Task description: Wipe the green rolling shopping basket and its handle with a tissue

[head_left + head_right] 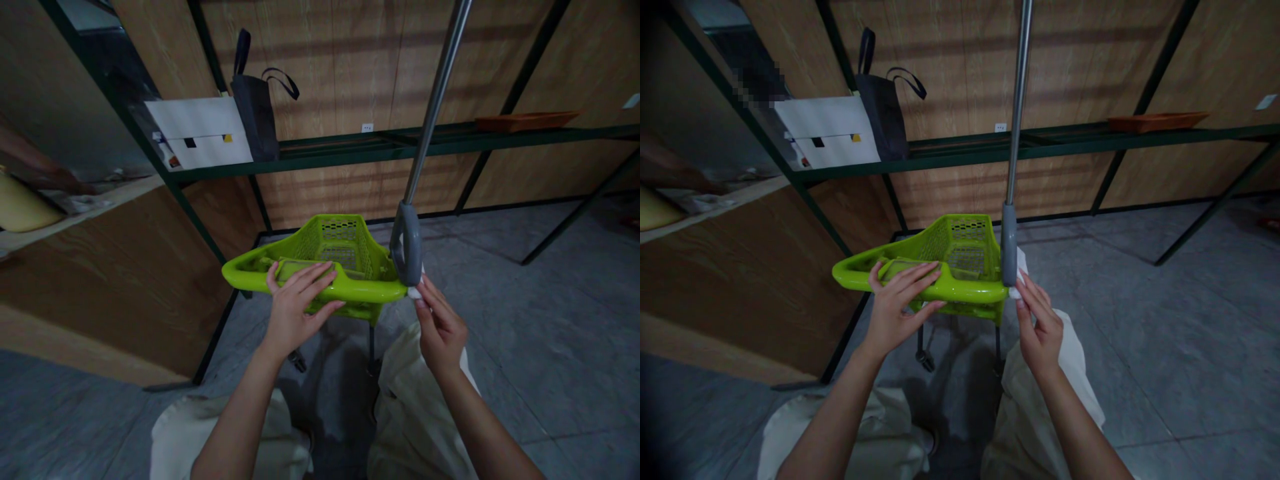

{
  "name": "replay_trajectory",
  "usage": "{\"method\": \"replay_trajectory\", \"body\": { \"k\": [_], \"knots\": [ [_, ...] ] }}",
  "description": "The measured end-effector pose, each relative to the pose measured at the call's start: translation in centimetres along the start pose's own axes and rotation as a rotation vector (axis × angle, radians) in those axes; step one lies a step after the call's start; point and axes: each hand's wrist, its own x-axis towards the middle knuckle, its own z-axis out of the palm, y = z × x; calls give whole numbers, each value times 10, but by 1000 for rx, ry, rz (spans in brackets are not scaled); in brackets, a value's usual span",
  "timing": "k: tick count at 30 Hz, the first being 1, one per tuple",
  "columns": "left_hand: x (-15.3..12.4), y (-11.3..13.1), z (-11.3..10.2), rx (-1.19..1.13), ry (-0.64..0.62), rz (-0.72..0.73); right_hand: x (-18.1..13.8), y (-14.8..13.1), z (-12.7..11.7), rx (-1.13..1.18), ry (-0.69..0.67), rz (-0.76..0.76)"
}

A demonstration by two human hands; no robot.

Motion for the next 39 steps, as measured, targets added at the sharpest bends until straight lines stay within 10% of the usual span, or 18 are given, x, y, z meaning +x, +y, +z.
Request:
{"method": "replay_trajectory", "body": {
  "k": [16, 20, 27, 39],
  "knots": [
    [-4, -69, -29, -270, 107, -205, -1, -39, 35, 90, -249, -191],
    [-1, -44, -31, -249, 242, -371, -4, -50, 50, 34, -281, -232],
    [-10, 29, -10, -177, 320, -252, -8, -57, 72, -43, -375, -408],
    [-19, 5, -13, 241, 377, -55, -10, 10, 77, -114, -439, -279]
  ]
}}
